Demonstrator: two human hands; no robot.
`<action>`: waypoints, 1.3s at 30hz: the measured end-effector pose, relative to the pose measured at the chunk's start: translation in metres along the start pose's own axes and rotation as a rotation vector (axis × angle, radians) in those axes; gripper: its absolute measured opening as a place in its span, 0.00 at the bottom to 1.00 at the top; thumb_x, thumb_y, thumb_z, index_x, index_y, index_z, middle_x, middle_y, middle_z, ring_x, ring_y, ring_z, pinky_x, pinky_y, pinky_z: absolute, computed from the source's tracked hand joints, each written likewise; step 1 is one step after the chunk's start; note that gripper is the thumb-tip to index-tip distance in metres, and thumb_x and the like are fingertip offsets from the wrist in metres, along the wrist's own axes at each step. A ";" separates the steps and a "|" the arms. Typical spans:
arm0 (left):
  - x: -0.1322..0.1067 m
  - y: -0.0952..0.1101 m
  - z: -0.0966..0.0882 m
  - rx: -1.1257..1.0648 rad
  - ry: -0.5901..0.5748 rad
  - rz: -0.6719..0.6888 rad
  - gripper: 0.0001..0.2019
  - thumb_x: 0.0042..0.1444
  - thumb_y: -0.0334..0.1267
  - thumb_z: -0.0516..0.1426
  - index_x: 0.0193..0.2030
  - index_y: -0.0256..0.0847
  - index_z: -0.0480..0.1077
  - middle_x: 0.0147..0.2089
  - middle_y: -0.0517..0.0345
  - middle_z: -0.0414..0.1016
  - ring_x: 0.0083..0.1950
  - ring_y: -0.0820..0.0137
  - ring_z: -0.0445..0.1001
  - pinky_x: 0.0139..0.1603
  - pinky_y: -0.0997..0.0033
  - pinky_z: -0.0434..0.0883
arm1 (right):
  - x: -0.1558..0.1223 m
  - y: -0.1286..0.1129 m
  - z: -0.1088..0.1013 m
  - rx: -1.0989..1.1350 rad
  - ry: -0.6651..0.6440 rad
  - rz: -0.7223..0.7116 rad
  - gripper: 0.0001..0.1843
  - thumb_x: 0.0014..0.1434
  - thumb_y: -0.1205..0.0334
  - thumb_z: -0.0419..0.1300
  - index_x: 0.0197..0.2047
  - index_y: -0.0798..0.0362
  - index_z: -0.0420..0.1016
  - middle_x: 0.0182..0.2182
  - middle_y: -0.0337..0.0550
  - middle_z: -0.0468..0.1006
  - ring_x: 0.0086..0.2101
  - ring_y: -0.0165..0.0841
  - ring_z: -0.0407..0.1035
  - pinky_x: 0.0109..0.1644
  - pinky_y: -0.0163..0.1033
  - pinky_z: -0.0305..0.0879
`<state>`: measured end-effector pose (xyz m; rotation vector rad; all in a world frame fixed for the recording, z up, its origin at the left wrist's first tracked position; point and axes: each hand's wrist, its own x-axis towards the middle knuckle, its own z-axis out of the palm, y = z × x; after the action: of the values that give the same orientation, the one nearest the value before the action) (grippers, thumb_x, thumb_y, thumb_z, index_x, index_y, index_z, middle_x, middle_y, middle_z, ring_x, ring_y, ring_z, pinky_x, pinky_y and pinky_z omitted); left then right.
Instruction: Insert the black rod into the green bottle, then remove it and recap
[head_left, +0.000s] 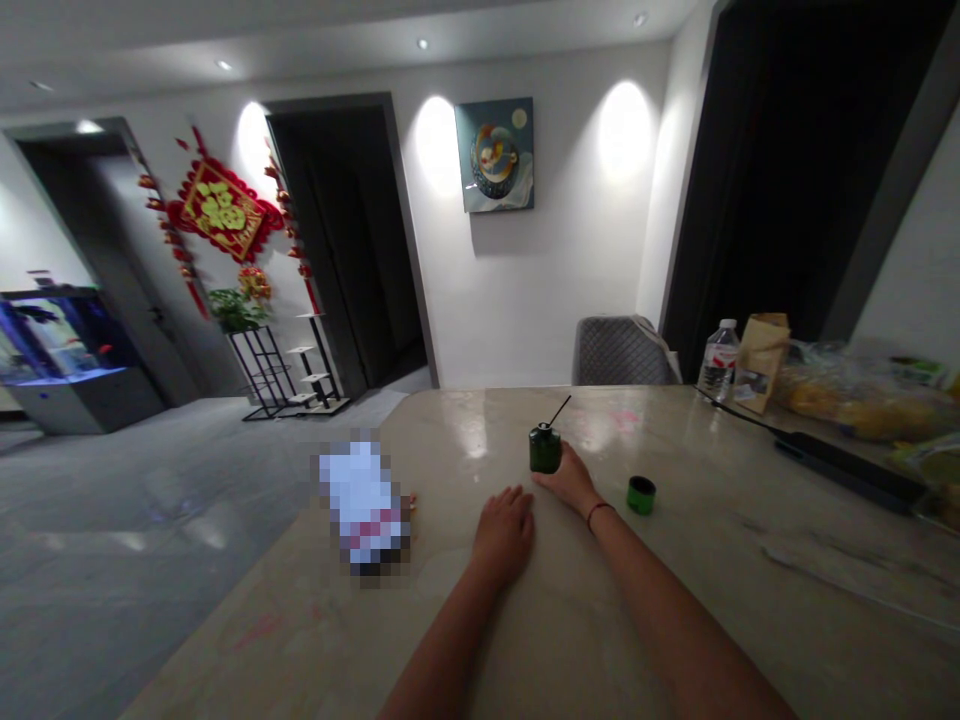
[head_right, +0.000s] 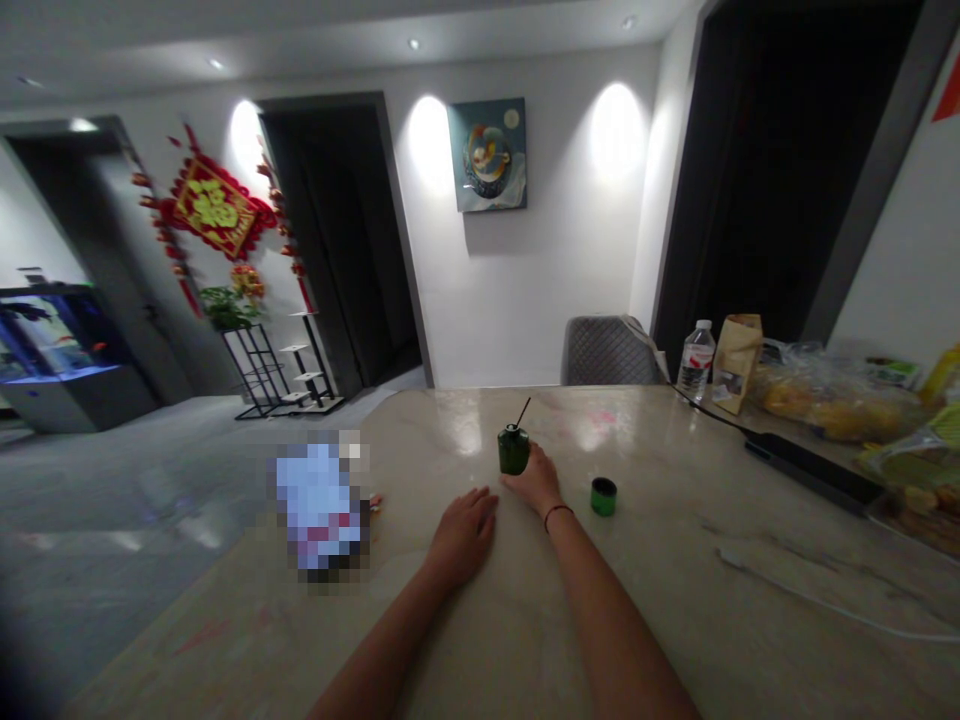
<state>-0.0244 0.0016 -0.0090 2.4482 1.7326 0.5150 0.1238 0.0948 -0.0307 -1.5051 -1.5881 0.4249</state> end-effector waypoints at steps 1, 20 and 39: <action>0.000 0.000 0.000 0.001 -0.001 0.001 0.20 0.57 0.38 0.42 0.55 0.42 0.62 0.60 0.54 0.59 0.61 0.65 0.56 0.63 0.59 0.50 | 0.000 -0.001 0.000 -0.008 -0.009 0.008 0.33 0.37 0.59 0.63 0.49 0.55 0.61 0.44 0.51 0.71 0.43 0.40 0.68 0.48 0.42 0.62; 0.000 0.000 -0.001 0.021 -0.007 -0.009 0.19 0.57 0.38 0.42 0.54 0.43 0.62 0.60 0.55 0.60 0.61 0.67 0.56 0.62 0.61 0.50 | -0.002 -0.003 0.003 -0.191 0.014 0.002 0.36 0.37 0.53 0.63 0.50 0.57 0.61 0.42 0.51 0.72 0.43 0.42 0.67 0.47 0.42 0.60; 0.001 0.000 0.000 0.013 -0.011 -0.002 0.19 0.57 0.38 0.43 0.54 0.43 0.62 0.60 0.54 0.59 0.61 0.67 0.56 0.62 0.61 0.50 | -0.003 -0.003 0.003 -0.211 0.008 -0.008 0.38 0.37 0.53 0.63 0.51 0.60 0.59 0.43 0.54 0.71 0.44 0.45 0.65 0.49 0.42 0.59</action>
<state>-0.0240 0.0019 -0.0083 2.4532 1.7397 0.4899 0.1190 0.0922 -0.0311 -1.6549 -1.6735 0.2523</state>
